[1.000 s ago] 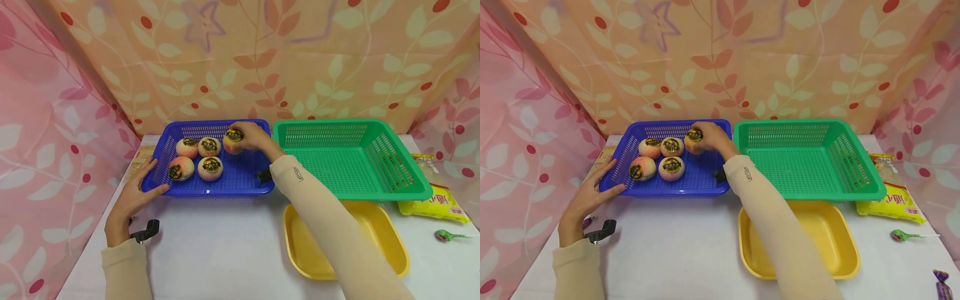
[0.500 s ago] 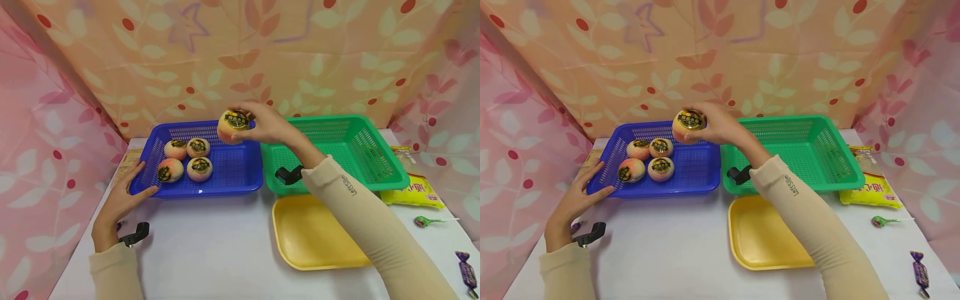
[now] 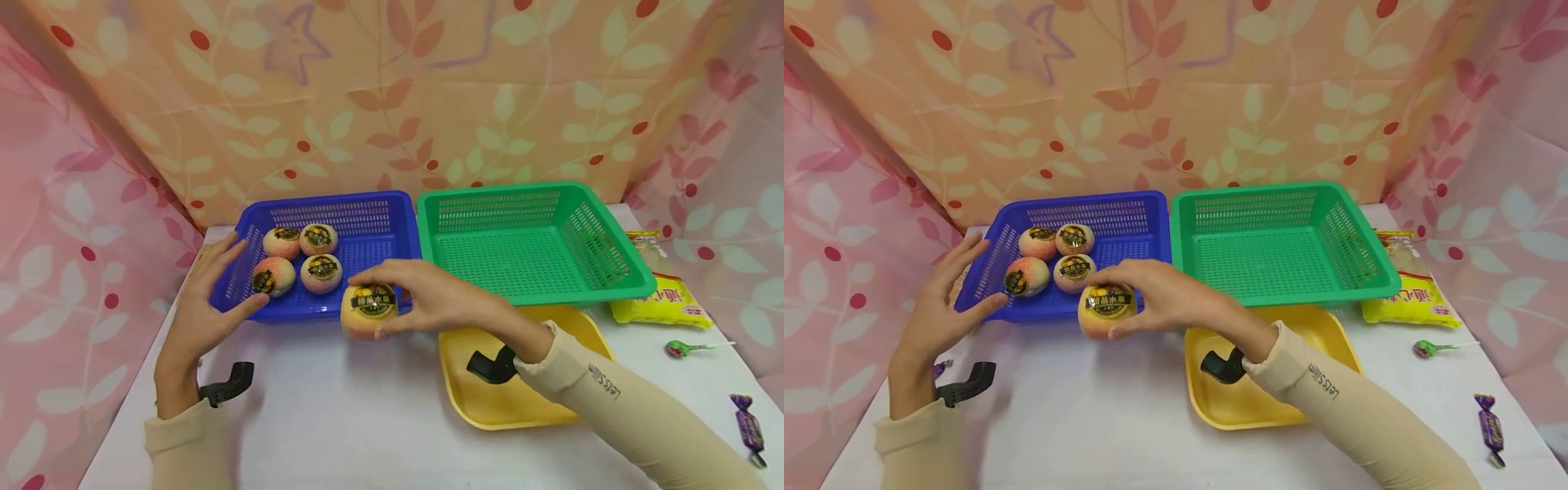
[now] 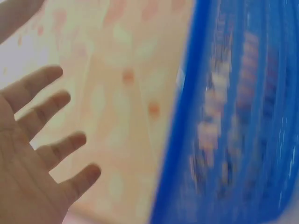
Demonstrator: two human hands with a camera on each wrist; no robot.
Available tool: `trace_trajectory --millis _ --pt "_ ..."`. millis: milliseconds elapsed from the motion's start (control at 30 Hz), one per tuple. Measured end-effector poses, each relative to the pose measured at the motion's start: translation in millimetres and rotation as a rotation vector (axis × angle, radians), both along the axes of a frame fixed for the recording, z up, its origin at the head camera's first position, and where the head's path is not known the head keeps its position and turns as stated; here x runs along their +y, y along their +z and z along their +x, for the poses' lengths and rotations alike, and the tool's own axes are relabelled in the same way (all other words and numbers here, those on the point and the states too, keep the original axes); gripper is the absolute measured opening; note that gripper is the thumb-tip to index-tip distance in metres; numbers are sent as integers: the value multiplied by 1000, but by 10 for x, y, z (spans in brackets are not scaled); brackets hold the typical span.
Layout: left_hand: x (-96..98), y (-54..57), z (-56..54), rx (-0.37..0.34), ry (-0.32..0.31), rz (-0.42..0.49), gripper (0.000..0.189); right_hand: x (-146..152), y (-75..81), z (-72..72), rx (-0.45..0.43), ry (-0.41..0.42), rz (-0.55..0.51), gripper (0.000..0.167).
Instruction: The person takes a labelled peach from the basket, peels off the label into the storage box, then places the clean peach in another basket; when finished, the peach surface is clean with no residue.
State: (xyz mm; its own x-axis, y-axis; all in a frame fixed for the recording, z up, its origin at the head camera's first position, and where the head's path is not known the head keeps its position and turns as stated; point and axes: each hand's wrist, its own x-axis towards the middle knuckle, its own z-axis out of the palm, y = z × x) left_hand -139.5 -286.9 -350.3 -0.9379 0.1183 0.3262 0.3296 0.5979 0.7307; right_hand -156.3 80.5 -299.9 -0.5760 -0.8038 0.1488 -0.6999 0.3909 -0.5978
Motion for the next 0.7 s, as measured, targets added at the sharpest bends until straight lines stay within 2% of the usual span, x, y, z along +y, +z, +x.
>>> trace_trajectory --millis 100,267,333,433,567,700 --pt "241 88 44 85 -138 56 84 -34 -116 149 -17 64 29 70" --pt "565 93 109 115 -371 59 79 -53 -308 294 -17 122 118 68" --pt "672 52 141 82 -442 41 76 -45 -373 320 -4 128 166 66" --pt "805 -28 193 6 -516 25 70 -23 -443 341 0 126 222 64" --pt "926 -117 247 -110 -556 -20 62 15 -508 336 -26 132 270 64" --pt "994 -174 279 -262 -581 -94 66 46 -589 313 -41 139 296 65"
